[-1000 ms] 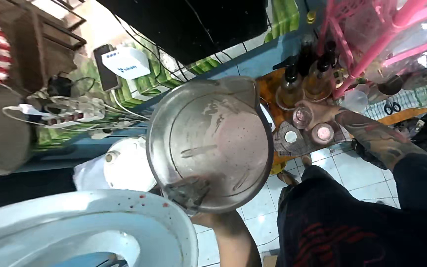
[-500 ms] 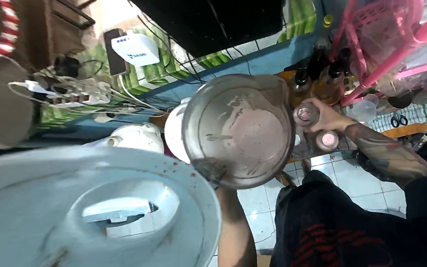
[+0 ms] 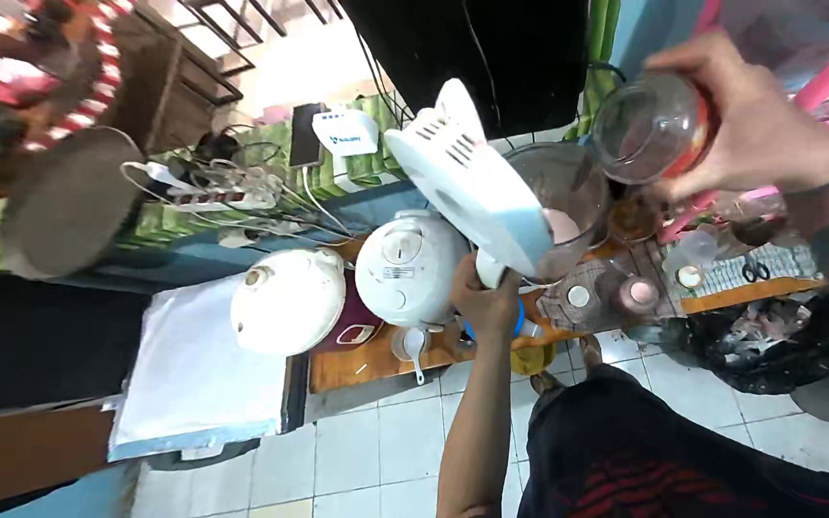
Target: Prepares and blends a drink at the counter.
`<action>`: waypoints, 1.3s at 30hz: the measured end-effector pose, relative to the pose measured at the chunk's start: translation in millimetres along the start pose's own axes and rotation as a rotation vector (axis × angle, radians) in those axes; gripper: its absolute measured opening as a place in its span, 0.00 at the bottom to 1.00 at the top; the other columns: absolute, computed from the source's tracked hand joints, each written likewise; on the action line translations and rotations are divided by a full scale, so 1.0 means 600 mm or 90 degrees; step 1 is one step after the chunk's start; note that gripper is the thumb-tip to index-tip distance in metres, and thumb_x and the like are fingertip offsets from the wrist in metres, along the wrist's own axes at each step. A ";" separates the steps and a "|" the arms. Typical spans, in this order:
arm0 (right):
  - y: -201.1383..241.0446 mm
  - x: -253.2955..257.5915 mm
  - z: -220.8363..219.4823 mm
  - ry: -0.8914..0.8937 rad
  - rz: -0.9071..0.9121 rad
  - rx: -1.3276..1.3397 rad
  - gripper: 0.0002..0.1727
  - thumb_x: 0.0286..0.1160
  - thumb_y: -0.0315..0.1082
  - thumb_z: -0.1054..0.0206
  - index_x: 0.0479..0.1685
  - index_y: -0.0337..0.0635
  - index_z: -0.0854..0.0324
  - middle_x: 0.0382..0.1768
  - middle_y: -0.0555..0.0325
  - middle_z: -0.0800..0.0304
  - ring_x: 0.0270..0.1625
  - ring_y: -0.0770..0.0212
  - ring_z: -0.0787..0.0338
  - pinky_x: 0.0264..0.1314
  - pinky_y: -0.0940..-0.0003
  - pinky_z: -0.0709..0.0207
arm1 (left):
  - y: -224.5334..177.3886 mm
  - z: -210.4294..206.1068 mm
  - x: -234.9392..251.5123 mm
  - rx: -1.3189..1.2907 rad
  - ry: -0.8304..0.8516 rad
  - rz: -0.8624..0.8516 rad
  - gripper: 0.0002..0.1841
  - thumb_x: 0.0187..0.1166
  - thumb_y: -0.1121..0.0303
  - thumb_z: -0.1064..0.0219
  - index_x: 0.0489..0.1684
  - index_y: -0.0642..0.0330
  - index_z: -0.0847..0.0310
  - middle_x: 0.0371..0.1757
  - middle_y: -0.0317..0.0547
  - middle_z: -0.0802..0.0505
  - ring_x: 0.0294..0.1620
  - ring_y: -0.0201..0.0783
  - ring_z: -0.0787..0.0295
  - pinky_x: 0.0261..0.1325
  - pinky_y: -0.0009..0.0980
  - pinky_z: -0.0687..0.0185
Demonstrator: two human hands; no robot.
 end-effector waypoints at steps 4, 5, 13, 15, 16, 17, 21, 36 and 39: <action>0.067 0.067 0.001 0.156 0.101 -0.270 0.56 0.46 0.62 0.18 0.86 0.56 0.35 0.72 0.44 0.21 0.73 0.36 0.20 0.63 0.31 0.23 | -0.005 -0.016 0.024 -0.048 0.037 -0.013 0.17 0.64 0.70 0.16 0.47 0.61 0.15 0.40 0.36 0.06 0.41 0.26 0.08 0.47 0.27 0.08; 0.079 0.079 -0.005 0.189 0.136 -0.309 0.55 0.48 0.59 0.17 0.86 0.56 0.35 0.71 0.44 0.20 0.71 0.35 0.20 0.62 0.31 0.24 | -0.005 -0.017 0.026 -0.044 0.042 -0.010 0.16 0.64 0.69 0.16 0.46 0.59 0.15 0.39 0.35 0.07 0.40 0.25 0.08 0.45 0.26 0.08; 0.171 0.135 -0.065 0.331 0.375 -0.423 0.53 0.42 0.36 0.09 0.82 0.51 0.26 0.66 0.40 0.17 0.67 0.34 0.19 0.67 0.37 0.28 | 0.012 -0.009 0.051 -0.111 0.031 -0.047 0.16 0.62 0.70 0.15 0.42 0.63 0.15 0.37 0.38 0.06 0.39 0.27 0.08 0.45 0.28 0.08; 0.195 0.142 -0.080 0.334 0.422 -0.434 0.49 0.45 0.30 0.12 0.81 0.52 0.24 0.63 0.40 0.15 0.65 0.34 0.19 0.69 0.37 0.29 | 0.021 -0.004 0.058 -0.182 0.021 -0.041 0.17 0.60 0.71 0.14 0.43 0.65 0.15 0.38 0.39 0.05 0.39 0.29 0.08 0.47 0.30 0.08; 0.205 0.144 -0.088 0.335 0.449 -0.435 0.46 0.48 0.26 0.15 0.80 0.50 0.24 0.63 0.40 0.15 0.66 0.33 0.20 0.70 0.38 0.30 | 0.024 -0.001 0.060 -0.199 0.017 -0.035 0.19 0.60 0.69 0.14 0.44 0.64 0.16 0.38 0.38 0.05 0.40 0.29 0.08 0.48 0.30 0.08; 0.217 0.145 -0.095 0.331 0.484 -0.436 0.42 0.53 0.21 0.21 0.79 0.47 0.23 0.63 0.38 0.15 0.67 0.33 0.20 0.72 0.38 0.32 | 0.025 0.003 0.062 -0.203 0.013 -0.034 0.19 0.60 0.67 0.13 0.44 0.63 0.16 0.38 0.37 0.06 0.39 0.28 0.08 0.47 0.29 0.08; 0.252 0.151 -0.123 0.298 0.603 -0.494 0.26 0.73 0.13 0.41 0.73 0.33 0.21 0.60 0.33 0.14 0.67 0.34 0.19 0.76 0.42 0.32 | 0.024 0.013 0.062 -0.178 0.013 -0.052 0.19 0.64 0.66 0.16 0.45 0.66 0.17 0.37 0.39 0.06 0.38 0.29 0.08 0.46 0.30 0.07; 0.285 0.164 -0.120 0.250 0.676 -0.470 0.25 0.84 0.18 0.54 0.78 0.29 0.26 0.75 0.45 0.19 0.72 0.53 0.20 0.81 0.67 0.33 | 0.009 0.050 0.095 -0.124 -0.011 -0.085 0.21 0.66 0.61 0.16 0.46 0.67 0.16 0.37 0.41 0.06 0.38 0.29 0.07 0.47 0.30 0.08; 0.282 0.170 -0.120 0.296 0.588 -0.402 0.23 0.89 0.24 0.55 0.78 0.28 0.26 0.75 0.45 0.20 0.75 0.55 0.22 0.80 0.70 0.33 | 0.011 0.056 0.101 -0.130 -0.012 -0.082 0.20 0.65 0.64 0.16 0.47 0.67 0.17 0.36 0.40 0.06 0.34 0.28 0.09 0.42 0.28 0.08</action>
Point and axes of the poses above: each hand's wrist, its own x-axis towards the middle knuckle, its own z-axis out of the back of the hand, y = z × x, the point moved 8 cm from there along x, towards the middle knuckle
